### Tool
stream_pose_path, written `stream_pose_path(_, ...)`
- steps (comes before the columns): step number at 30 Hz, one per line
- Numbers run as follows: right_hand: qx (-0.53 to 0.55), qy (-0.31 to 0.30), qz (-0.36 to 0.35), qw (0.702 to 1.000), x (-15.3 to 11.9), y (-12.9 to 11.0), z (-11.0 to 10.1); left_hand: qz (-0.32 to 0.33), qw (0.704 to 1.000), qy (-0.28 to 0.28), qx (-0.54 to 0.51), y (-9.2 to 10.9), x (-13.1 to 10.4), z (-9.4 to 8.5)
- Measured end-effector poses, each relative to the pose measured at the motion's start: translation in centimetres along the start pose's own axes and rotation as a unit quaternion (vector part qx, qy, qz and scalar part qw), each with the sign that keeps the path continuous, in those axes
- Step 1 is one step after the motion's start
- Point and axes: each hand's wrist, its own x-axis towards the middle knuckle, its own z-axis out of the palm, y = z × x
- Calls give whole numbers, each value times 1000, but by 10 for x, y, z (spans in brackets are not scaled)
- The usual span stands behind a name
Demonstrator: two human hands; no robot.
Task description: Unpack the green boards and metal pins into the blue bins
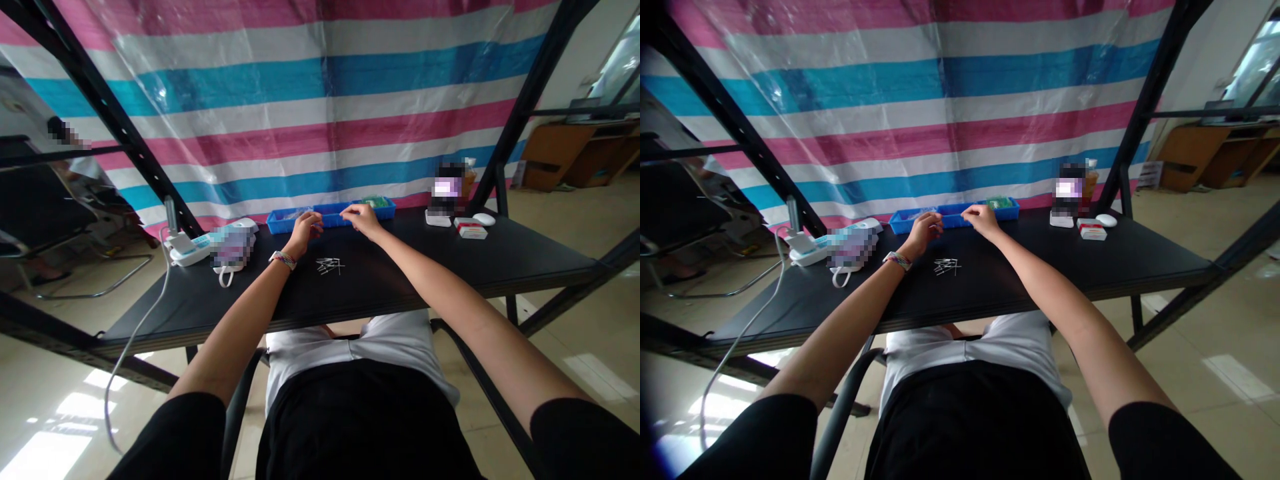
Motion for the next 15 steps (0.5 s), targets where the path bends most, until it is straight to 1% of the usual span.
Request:
stream_pose_path(2,28,-124,14,992,-10,-11,2,-2,1000,-1,-2,1,0,0)
stream_pose_path(4,25,-257,-5,966,-18,-23,6,-4,1000,-1,-2,2,-1,0)
stream_pose_path(5,17,-304,-22,952,-22,-29,8,-5,1000,-1,-2,2,-2,1)
stream_pose_path(6,5,-337,-36,941,-25,-34,10,-5,1000,-1,-2,3,-2,1)
stream_pose_path(8,-17,-376,-48,925,-28,-40,12,-3,1000,-3,-1,3,-3,1)
stream_pose_path(11,-40,-404,-41,913,-28,-42,11,-2,1000,-6,3,4,-3,2)
stream_pose_path(13,-58,-402,-37,913,-26,-40,9,-4,1000,-8,7,3,-4,2)
stream_pose_path(15,-90,-370,-26,924,-25,-35,10,-6,1000,-9,10,3,-4,3)
